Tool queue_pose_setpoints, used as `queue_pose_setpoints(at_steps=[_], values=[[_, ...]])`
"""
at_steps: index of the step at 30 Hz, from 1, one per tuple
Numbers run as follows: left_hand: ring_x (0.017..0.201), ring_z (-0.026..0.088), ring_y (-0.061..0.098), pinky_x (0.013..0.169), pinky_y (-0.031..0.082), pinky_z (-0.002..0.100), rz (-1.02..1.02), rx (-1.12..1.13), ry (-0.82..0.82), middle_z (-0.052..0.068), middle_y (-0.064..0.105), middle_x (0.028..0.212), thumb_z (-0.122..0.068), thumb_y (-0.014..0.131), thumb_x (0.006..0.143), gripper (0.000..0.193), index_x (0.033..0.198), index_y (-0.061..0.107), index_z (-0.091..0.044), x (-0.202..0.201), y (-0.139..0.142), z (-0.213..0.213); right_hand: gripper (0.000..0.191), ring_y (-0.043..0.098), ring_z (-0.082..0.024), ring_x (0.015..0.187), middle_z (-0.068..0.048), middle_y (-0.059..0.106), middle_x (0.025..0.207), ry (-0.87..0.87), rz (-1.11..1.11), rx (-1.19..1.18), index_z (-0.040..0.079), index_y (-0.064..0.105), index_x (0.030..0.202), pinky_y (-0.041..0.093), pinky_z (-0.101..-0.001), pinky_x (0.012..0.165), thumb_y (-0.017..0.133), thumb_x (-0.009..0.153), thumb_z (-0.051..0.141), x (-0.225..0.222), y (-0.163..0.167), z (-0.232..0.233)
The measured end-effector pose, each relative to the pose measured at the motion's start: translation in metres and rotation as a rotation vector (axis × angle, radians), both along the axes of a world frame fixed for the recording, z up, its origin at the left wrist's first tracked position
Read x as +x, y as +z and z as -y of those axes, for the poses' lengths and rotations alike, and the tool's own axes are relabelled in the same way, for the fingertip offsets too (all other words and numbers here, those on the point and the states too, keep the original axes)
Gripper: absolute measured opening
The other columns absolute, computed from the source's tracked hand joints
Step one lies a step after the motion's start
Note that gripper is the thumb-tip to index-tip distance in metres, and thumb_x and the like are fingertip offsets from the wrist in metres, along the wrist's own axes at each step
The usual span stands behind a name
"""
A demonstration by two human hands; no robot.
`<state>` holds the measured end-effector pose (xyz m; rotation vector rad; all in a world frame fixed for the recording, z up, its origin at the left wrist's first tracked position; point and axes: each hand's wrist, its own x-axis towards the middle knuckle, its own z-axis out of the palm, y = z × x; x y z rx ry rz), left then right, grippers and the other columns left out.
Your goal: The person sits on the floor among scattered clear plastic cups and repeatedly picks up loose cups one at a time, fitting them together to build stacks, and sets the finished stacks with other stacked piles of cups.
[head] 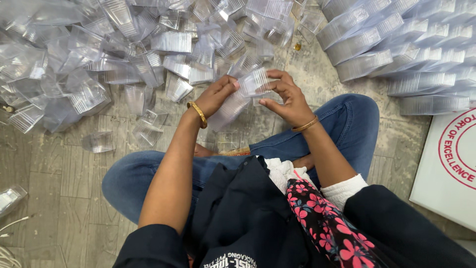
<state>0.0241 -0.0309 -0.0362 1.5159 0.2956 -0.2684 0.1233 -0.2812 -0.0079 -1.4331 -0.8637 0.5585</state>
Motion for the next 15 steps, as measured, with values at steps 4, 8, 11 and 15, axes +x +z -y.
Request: queue_pose_setpoints(at_steps=[4,8,11,15], values=[[0.086,0.022,0.058,0.078,0.047,0.036,0.112,0.252,0.001,0.007,0.067,0.098,-0.047,0.062,0.096,0.042,0.115,0.061,-0.01,0.0,0.014,0.002,0.053,0.051,-0.019,0.14,-0.007,0.051,0.149,-0.172,-0.538,0.01,0.009,0.048,0.139,0.053,-0.0363,0.109,0.075,0.094,0.015,0.007,0.01,0.001],[0.09,0.03,0.067,0.079,0.05,0.041,0.227,0.453,-0.029,0.011,0.071,0.105,-0.048,0.065,0.091,0.046,0.119,0.06,-0.012,-0.006,0.031,0.006,0.071,0.058,-0.02,0.125,-0.01,0.057,0.133,-0.077,-0.569,-0.159,0.006,0.042,0.152,0.051,-0.0341,0.106,0.078,0.09,0.008,0.015,0.011,-0.001],[0.096,0.035,0.068,0.082,0.051,0.044,0.342,0.5,-0.038,0.014,0.071,0.111,-0.046,0.066,0.091,0.046,0.121,0.059,-0.012,-0.008,0.042,0.008,0.067,0.061,-0.017,0.121,-0.009,0.061,0.133,0.005,-0.58,-0.164,-0.001,0.048,0.149,0.052,-0.0333,0.105,0.078,0.09,0.005,0.02,0.011,-0.001],[0.101,0.038,0.067,0.086,0.051,0.046,0.416,0.539,-0.065,0.014,0.07,0.114,-0.043,0.066,0.093,0.044,0.123,0.058,-0.012,-0.008,0.051,0.009,0.06,0.062,-0.016,0.123,-0.007,0.062,0.134,0.005,-0.519,-0.142,-0.002,0.052,0.142,0.053,-0.0328,0.106,0.078,0.088,0.002,0.02,0.014,0.001]])
